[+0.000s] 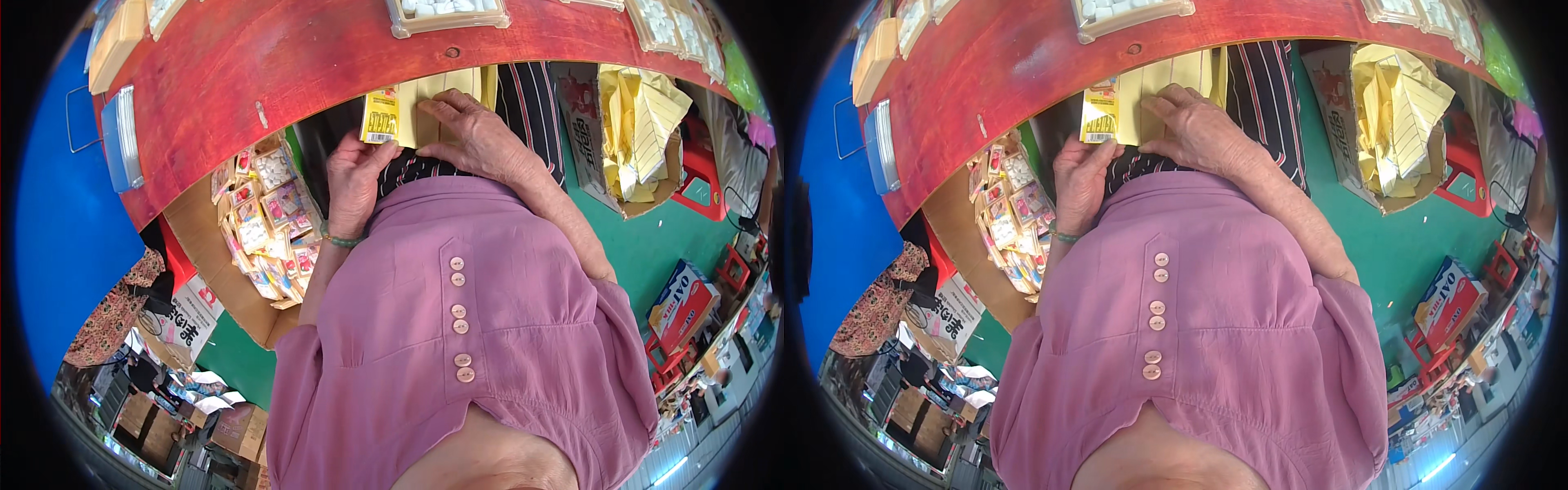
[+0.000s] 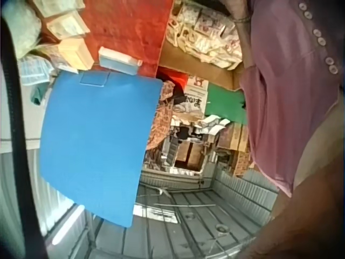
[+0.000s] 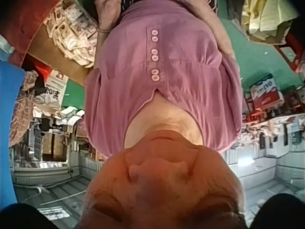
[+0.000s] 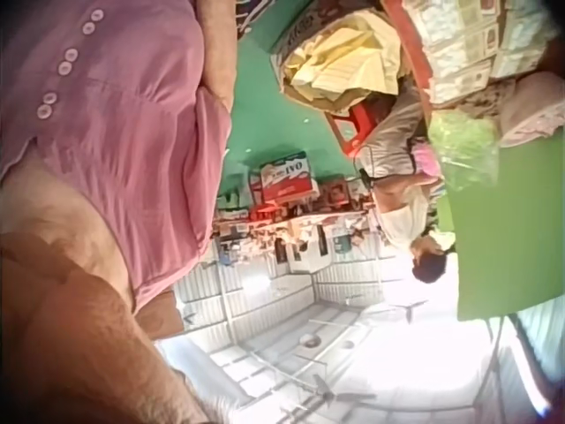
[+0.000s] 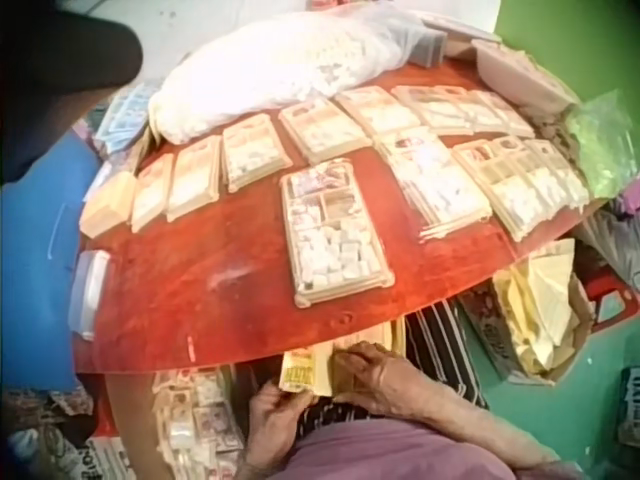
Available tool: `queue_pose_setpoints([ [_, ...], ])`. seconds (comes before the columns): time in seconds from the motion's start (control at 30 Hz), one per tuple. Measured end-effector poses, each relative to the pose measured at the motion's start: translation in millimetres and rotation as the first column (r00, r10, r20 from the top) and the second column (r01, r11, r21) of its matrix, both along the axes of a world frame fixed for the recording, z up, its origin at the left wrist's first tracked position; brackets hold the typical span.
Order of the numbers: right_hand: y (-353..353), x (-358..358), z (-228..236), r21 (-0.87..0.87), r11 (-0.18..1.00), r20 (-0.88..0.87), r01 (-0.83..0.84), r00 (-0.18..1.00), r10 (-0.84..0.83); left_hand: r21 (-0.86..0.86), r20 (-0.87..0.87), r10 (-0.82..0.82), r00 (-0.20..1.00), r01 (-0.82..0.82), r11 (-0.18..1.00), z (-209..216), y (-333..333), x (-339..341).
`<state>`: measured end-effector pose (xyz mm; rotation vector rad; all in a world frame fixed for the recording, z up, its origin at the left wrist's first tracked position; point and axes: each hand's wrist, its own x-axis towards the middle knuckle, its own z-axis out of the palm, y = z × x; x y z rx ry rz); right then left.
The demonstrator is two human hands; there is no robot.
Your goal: The person is applying colorful adhesive labels to small plastic containers filled with white items.
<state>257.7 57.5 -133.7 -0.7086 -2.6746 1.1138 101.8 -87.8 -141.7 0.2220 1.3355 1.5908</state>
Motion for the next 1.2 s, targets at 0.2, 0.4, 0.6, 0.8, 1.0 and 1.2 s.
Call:
queue_pose_setpoints([
  [0.2, 2.5, -5.2, 9.3, -0.097, 0.995, -0.058, -0.03, 0.998, 0.025, -0.043, -0.16, -0.032, 0.987, 0.026, 0.999, 1.2, -0.5, -2.0],
  [0.4, 9.2, -25.2, 2.8, -0.003, 0.999, -0.133, -0.048, 0.99, 0.047, -0.041, -0.245, -0.009, 0.969, -0.001, 0.999, -8.8, 10.0, -4.0],
  [0.6, 10.6, -29.3, -11.3, 0.069, 0.997, -0.038, -0.018, 0.999, 0.02, -0.211, 0.21, 0.201, 0.957, -0.156, 0.965, -29.5, 13.2, -22.8],
  [0.8, 15.4, -29.8, -17.5, -0.054, 0.999, -0.063, -0.011, 0.998, 0.007, -0.083, 0.197, 0.118, 0.973, -0.104, 0.991, -42.0, 10.2, -25.6],
  [1.0, 15.8, -31.1, -15.8, -0.063, 0.998, -0.061, -0.031, 0.998, 0.027, -0.009, 0.077, 0.183, 0.98, -0.183, 0.983, -44.2, 14.7, -31.4],
  [1.2, 11.6, -42.5, -12.1, -0.178, 0.98, -0.119, -0.092, 0.99, 0.071, 0.02, -0.111, 0.169, 0.979, -0.168, 0.986, -27.9, 16.2, -25.8],
])
